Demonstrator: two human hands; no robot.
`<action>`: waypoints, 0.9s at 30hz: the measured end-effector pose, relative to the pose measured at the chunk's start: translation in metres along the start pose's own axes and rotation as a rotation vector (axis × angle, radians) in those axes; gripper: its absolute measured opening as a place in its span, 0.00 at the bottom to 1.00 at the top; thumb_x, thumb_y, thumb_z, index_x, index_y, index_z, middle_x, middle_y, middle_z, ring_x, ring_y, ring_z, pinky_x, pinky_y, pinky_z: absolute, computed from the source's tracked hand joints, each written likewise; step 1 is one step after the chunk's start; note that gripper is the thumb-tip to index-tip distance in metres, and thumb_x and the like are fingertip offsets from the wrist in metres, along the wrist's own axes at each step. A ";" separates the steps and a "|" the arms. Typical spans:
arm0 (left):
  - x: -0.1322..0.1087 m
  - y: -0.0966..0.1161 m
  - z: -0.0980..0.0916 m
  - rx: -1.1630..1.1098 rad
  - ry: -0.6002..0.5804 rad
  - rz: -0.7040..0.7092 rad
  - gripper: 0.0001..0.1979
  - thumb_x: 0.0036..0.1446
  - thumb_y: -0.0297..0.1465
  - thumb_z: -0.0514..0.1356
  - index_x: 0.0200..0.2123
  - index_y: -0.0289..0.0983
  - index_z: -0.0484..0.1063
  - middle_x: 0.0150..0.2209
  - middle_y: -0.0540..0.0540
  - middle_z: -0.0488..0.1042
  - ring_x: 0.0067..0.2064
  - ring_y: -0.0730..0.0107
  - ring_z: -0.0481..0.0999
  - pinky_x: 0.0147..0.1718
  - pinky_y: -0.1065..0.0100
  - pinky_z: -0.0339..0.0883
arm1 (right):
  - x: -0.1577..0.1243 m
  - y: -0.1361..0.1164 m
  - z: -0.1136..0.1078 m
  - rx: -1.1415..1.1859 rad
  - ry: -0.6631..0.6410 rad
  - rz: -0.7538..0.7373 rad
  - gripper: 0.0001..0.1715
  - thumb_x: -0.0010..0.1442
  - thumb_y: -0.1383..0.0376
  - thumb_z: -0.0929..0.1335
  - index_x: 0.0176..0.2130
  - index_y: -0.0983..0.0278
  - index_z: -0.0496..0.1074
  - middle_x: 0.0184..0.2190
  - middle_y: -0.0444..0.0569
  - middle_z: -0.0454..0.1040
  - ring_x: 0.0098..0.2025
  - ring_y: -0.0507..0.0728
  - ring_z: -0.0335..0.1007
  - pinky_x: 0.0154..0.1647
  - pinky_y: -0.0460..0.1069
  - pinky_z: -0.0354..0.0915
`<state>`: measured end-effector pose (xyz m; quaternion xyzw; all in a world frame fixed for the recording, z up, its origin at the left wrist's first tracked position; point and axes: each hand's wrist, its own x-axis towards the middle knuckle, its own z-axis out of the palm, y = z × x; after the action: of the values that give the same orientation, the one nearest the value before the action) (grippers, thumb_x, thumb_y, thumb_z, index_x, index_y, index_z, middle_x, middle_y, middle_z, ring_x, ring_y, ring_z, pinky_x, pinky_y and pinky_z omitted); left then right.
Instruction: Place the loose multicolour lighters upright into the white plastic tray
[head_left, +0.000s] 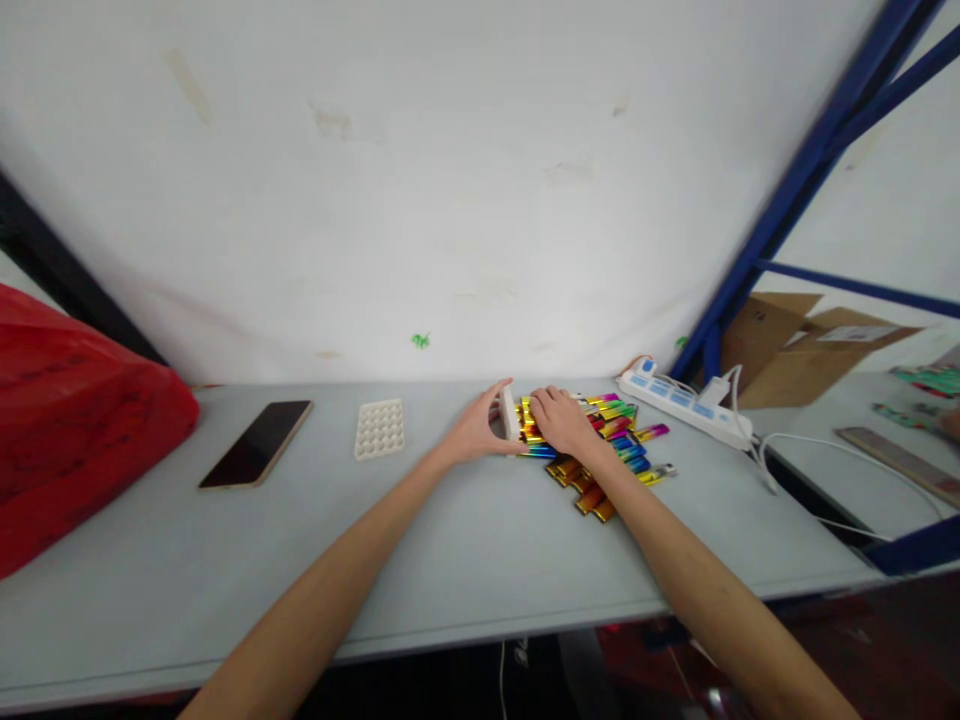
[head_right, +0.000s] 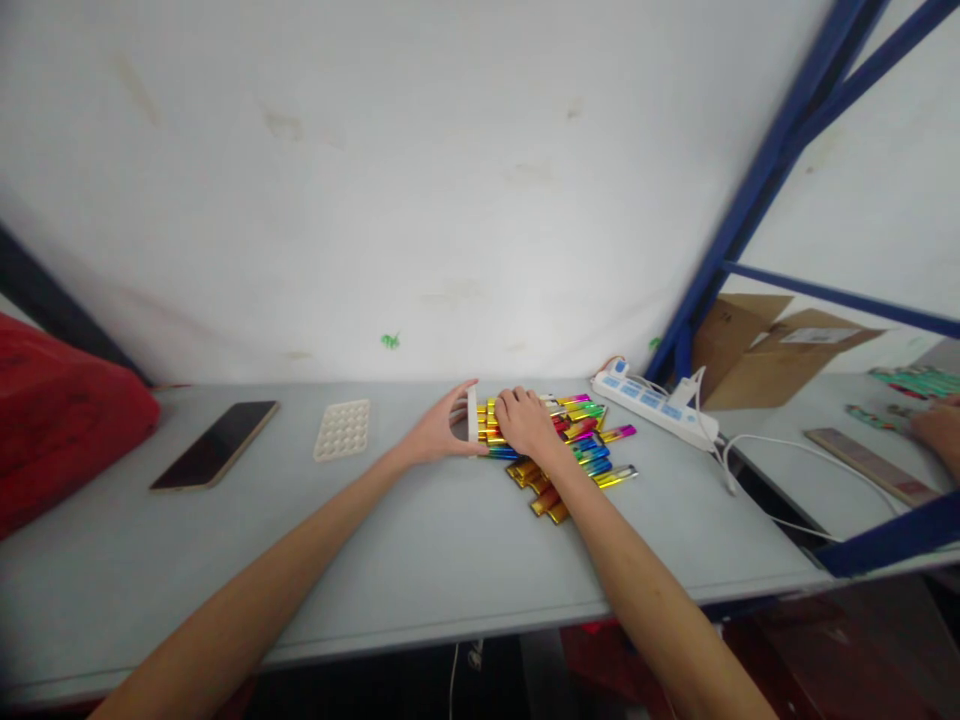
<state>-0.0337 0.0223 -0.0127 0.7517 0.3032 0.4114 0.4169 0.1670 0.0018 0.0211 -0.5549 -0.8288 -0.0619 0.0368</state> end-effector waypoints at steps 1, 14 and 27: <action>0.000 0.000 -0.001 0.010 -0.004 0.011 0.60 0.35 0.36 0.79 0.70 0.43 0.54 0.65 0.35 0.63 0.62 0.45 0.70 0.62 0.48 0.64 | -0.002 0.005 -0.001 -0.004 0.006 -0.001 0.24 0.73 0.64 0.52 0.55 0.68 0.70 0.57 0.61 0.69 0.58 0.65 0.61 0.60 0.57 0.56; 0.001 -0.006 -0.002 0.112 0.003 0.087 0.54 0.36 0.39 0.79 0.67 0.43 0.61 0.66 0.37 0.63 0.66 0.45 0.64 0.67 0.49 0.57 | 0.001 -0.024 0.001 0.123 0.171 -0.003 0.22 0.73 0.60 0.55 0.56 0.61 0.70 0.58 0.53 0.70 0.57 0.60 0.65 0.61 0.54 0.56; -0.007 -0.001 -0.015 0.091 -0.019 0.033 0.54 0.36 0.39 0.79 0.66 0.44 0.62 0.67 0.37 0.61 0.65 0.46 0.66 0.64 0.50 0.61 | -0.007 -0.012 -0.005 0.077 0.154 0.164 0.20 0.72 0.58 0.57 0.48 0.63 0.72 0.47 0.56 0.75 0.52 0.62 0.69 0.54 0.54 0.62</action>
<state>-0.0499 0.0227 -0.0118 0.7786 0.3053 0.3970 0.3782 0.1591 -0.0099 0.0243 -0.6125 -0.7772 -0.0694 0.1263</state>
